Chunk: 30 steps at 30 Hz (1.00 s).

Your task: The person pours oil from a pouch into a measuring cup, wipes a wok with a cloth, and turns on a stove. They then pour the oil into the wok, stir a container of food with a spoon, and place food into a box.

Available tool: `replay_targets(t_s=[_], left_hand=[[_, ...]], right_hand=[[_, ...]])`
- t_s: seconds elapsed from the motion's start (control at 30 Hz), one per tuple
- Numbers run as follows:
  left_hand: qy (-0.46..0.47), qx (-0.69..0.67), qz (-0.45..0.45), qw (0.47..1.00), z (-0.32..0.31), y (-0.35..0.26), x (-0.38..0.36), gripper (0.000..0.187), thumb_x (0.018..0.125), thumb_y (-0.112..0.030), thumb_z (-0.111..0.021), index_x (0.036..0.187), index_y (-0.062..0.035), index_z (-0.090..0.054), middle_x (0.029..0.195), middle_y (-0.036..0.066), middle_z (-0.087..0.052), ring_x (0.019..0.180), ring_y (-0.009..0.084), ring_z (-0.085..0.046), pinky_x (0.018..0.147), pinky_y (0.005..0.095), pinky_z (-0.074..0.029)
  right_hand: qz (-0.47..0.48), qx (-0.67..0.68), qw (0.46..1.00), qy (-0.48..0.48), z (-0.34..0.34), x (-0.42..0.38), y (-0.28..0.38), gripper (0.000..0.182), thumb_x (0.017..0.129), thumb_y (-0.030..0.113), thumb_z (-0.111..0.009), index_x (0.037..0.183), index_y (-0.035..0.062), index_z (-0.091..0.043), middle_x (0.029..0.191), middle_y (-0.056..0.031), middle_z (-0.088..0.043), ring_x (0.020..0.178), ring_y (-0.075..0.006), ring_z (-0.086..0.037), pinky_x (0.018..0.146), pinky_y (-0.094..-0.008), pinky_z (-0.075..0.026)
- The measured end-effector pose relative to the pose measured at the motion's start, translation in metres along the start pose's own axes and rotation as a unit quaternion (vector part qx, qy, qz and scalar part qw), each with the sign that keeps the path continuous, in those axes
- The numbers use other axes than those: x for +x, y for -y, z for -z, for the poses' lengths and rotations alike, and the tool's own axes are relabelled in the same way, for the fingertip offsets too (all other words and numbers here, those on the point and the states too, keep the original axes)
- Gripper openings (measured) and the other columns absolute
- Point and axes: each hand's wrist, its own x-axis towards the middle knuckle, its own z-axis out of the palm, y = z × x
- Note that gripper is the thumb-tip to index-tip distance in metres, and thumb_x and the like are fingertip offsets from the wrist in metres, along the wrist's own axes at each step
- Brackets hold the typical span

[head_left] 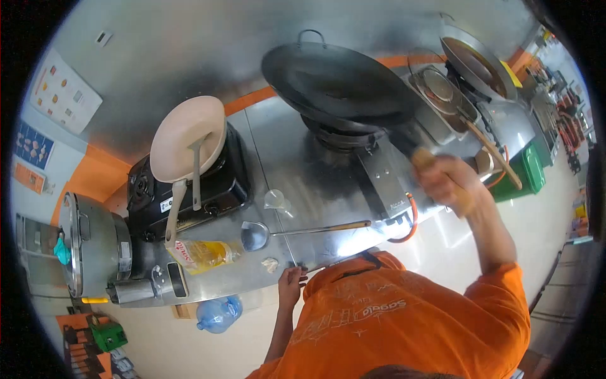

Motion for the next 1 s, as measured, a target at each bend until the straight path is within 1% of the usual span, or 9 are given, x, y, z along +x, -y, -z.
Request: replay_targets(t_s=[0.13, 0.2, 0.27, 0.33, 0.37, 0.43, 0.5, 0.53, 1.0], left_hand=[[0.042, 0.068, -0.025, 0.996, 0.009, 0.008, 0.001, 0.028, 0.097, -0.027, -0.056, 0.105, 0.0001, -0.058, 0.094, 0.011, -0.066, 0.085, 0.0195, -0.066, 0.070, 0.0329, -0.055], [0.018, 0.015, 0.044, 0.999, 0.018, 0.017, -0.006, 0.034, 0.095, -0.032, -0.059, 0.106, 0.0001, -0.059, 0.093, 0.011, -0.066, 0.084, 0.0194, -0.066, 0.069, 0.0329, -0.055], [0.056, 0.008, 0.088, 0.994, 0.021, 0.019, -0.001, 0.035, 0.095, -0.033, -0.058, 0.107, 0.0002, -0.059, 0.093, 0.011, -0.066, 0.083, 0.0198, -0.066, 0.069, 0.0328, -0.055], [0.151, 0.056, 0.108, 0.981, 0.019, 0.019, 0.015, 0.037, 0.096, -0.035, -0.056, 0.108, -0.0001, -0.058, 0.092, 0.011, -0.066, 0.081, 0.0202, -0.065, 0.068, 0.0328, -0.054], [0.164, 0.102, 0.119, 0.974, 0.017, 0.009, 0.011, 0.040, 0.097, -0.038, -0.053, 0.105, 0.0005, -0.059, 0.091, 0.012, -0.065, 0.080, 0.0213, -0.064, 0.069, 0.0341, -0.053], [0.225, 0.266, 0.008, 0.937, 0.069, 0.079, 0.028, 0.044, 0.098, -0.041, -0.050, 0.104, 0.0013, -0.061, 0.091, 0.012, -0.065, 0.081, 0.0223, -0.064, 0.072, 0.0354, -0.053], [0.126, 0.186, 0.103, 0.969, 0.061, 0.053, -0.014, 0.048, 0.096, -0.047, -0.049, 0.106, -0.0021, -0.064, 0.094, 0.012, -0.067, 0.083, 0.0234, -0.064, 0.074, 0.0357, -0.052], [0.159, 0.244, 0.083, 0.953, 0.062, 0.047, -0.018, 0.047, 0.095, -0.047, -0.051, 0.108, -0.0030, -0.062, 0.094, 0.012, -0.067, 0.083, 0.0227, -0.065, 0.073, 0.0359, -0.052], [0.226, 0.321, 0.188, 0.900, 0.028, 0.032, 0.014, 0.046, 0.095, -0.046, -0.052, 0.109, -0.0028, -0.060, 0.095, 0.012, -0.067, 0.083, 0.0219, -0.065, 0.072, 0.0356, -0.052]], right_hand=[[0.017, 0.011, 0.999, 0.037, 0.007, 0.018, -0.015, 0.015, 0.084, -0.001, -0.055, 0.097, -0.0030, -0.047, 0.065, -0.0012, -0.047, 0.041, -0.0051, -0.044, 0.031, -0.0202, -0.034], [0.098, -0.145, 0.984, 0.014, 0.004, 0.001, -0.018, 0.015, 0.083, 0.000, -0.054, 0.096, -0.0042, -0.049, 0.065, -0.0015, -0.049, 0.041, -0.0075, -0.046, 0.032, -0.0229, -0.035], [0.080, -0.079, 0.993, -0.020, -0.008, 0.010, -0.016, 0.017, 0.081, 0.001, -0.058, 0.095, -0.0053, -0.051, 0.062, -0.0032, -0.050, 0.041, -0.0105, -0.048, 0.033, -0.0246, -0.037], [0.148, -0.195, 0.969, -0.028, 0.006, 0.040, -0.018, 0.021, 0.079, 0.001, -0.061, 0.098, -0.0040, -0.054, 0.065, -0.0033, -0.053, 0.040, -0.0090, -0.046, 0.033, -0.0224, -0.035], [0.151, -0.179, 0.971, -0.042, 0.013, 0.035, -0.028, 0.021, 0.079, 0.001, -0.061, 0.098, -0.0040, -0.054, 0.065, -0.0033, -0.053, 0.040, -0.0090, -0.046, 0.033, -0.0224, -0.035], [0.118, -0.278, 0.952, -0.051, 0.015, 0.035, -0.019, 0.024, 0.078, 0.004, -0.062, 0.099, -0.0041, -0.054, 0.066, -0.0034, -0.054, 0.042, -0.0096, -0.049, 0.036, -0.0224, -0.038], [0.141, -0.276, 0.950, -0.046, 0.018, 0.017, -0.022, 0.016, 0.081, 0.009, -0.062, 0.087, -0.0044, -0.056, 0.061, -0.0036, -0.052, 0.045, -0.0122, -0.053, 0.040, -0.0267, -0.045], [0.140, -0.279, 0.946, -0.087, 0.015, 0.012, -0.027, 0.016, 0.081, 0.009, -0.062, 0.086, -0.0042, -0.056, 0.061, -0.0038, -0.052, 0.046, -0.0122, -0.053, 0.041, -0.0274, -0.046], [0.154, -0.199, 0.968, 0.006, 0.053, 0.076, -0.034, 0.016, 0.082, 0.010, -0.060, 0.074, -0.0035, -0.058, 0.063, -0.0089, -0.055, 0.050, -0.0173, -0.055, 0.044, -0.0307, -0.047]])
